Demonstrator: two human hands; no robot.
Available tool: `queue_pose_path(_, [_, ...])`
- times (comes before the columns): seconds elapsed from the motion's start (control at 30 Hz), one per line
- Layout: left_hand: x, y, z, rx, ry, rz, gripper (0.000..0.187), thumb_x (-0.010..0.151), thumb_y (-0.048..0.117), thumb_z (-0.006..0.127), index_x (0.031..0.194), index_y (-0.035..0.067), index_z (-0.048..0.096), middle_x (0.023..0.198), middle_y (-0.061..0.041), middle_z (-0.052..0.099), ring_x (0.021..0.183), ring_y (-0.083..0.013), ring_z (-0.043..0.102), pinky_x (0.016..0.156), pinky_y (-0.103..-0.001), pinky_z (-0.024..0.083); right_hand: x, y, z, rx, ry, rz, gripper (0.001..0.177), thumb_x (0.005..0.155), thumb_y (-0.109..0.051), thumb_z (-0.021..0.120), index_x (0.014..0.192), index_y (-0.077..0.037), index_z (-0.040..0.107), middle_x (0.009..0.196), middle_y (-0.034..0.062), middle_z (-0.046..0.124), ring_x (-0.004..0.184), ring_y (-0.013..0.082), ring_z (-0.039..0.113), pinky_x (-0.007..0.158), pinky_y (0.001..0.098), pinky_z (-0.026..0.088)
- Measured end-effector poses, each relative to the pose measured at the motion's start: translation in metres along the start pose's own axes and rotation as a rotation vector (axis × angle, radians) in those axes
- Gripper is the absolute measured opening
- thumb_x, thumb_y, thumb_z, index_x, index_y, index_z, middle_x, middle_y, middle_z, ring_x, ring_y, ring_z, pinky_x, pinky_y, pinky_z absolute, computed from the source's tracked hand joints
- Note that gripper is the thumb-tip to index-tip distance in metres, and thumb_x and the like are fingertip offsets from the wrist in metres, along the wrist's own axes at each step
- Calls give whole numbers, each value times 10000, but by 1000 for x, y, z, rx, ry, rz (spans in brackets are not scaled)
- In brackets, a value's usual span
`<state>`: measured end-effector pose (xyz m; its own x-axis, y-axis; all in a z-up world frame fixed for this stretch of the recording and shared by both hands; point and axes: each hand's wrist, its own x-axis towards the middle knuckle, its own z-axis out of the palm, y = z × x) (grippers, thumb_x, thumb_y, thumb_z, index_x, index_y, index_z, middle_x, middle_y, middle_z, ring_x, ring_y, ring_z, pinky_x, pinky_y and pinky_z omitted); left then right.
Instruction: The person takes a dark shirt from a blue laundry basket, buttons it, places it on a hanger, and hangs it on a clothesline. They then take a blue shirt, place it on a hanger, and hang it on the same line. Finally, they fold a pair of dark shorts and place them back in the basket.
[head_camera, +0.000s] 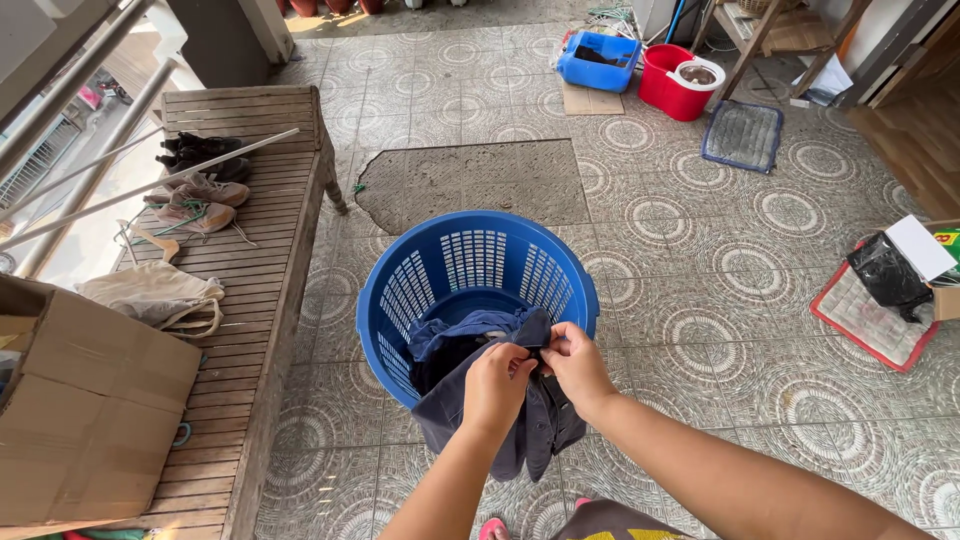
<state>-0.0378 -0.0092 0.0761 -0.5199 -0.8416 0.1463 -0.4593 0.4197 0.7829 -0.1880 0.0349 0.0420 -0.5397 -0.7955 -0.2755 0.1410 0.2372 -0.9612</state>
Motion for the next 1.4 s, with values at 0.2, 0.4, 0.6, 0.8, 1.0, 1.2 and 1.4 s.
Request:
queue_pose_path(0.2, [-5, -4, 3, -117, 46, -59, 134, 918, 170, 763, 1002, 69, 737, 881, -80, 721, 875, -255, 752, 760, -298, 623, 6, 9, -9, 17, -22, 203, 233, 872, -81, 772, 1074, -73, 657, 836, 114, 689, 674, 220, 726, 585, 337, 665])
queue_pose_path(0.4, [-1, -10, 11, 72, 50, 127, 81, 921, 167, 730, 969, 105, 706, 848, -29, 664, 821, -249, 722, 720, -329, 611, 1, -16, -15, 154, -66, 391, 323, 827, -121, 853, 1078, -12, 681, 866, 184, 746, 776, 302, 764, 711, 413, 660])
queue_pose_path(0.6, [-1, -9, 15, 189, 69, 278, 50, 928, 141, 683, 948, 101, 658, 834, -41, 616, 815, -278, 682, 731, -342, 578, 9, -12, -26, 67, -130, 510, 362, 815, -313, 880, 964, -69, 657, 793, 150, 725, 725, 262, 730, 701, 412, 652])
queue_pose_path(0.8, [0, -12, 13, 180, 82, 329, 36, 929, 140, 678, 937, 115, 654, 828, -35, 614, 783, -288, 675, 729, -343, 559, 21, 3, -23, 28, -158, 453, 234, 885, -267, 799, 901, -50, 714, 765, 115, 747, 678, 205, 714, 711, 368, 637])
queue_pose_path(1.0, [2, -14, 14, 171, 94, 313, 87, 882, 152, 719, 931, 123, 653, 808, -48, 613, 776, -307, 674, 703, -386, 565, 21, 6, -18, -142, -124, 293, 236, 913, -308, 768, 860, -92, 689, 725, 81, 735, 648, 156, 697, 647, 296, 611])
queue_pose_path(1.2, [3, -8, 9, 116, 49, 253, 84, 904, 160, 736, 960, 119, 688, 819, -36, 651, 780, -283, 700, 713, -356, 575, 22, 7, -17, -159, -87, 221, 221, 868, -277, 810, 817, -92, 700, 687, 70, 737, 631, 138, 706, 664, 255, 580])
queue_pose_path(1.4, [9, -9, -2, 12, -16, 155, 196, 887, 267, 772, 1015, 129, 718, 858, -54, 711, 856, -299, 734, 753, -412, 590, 48, 37, -21, 52, -56, 286, 229, 834, -278, 867, 847, -122, 701, 697, 74, 726, 688, 193, 714, 754, 287, 541])
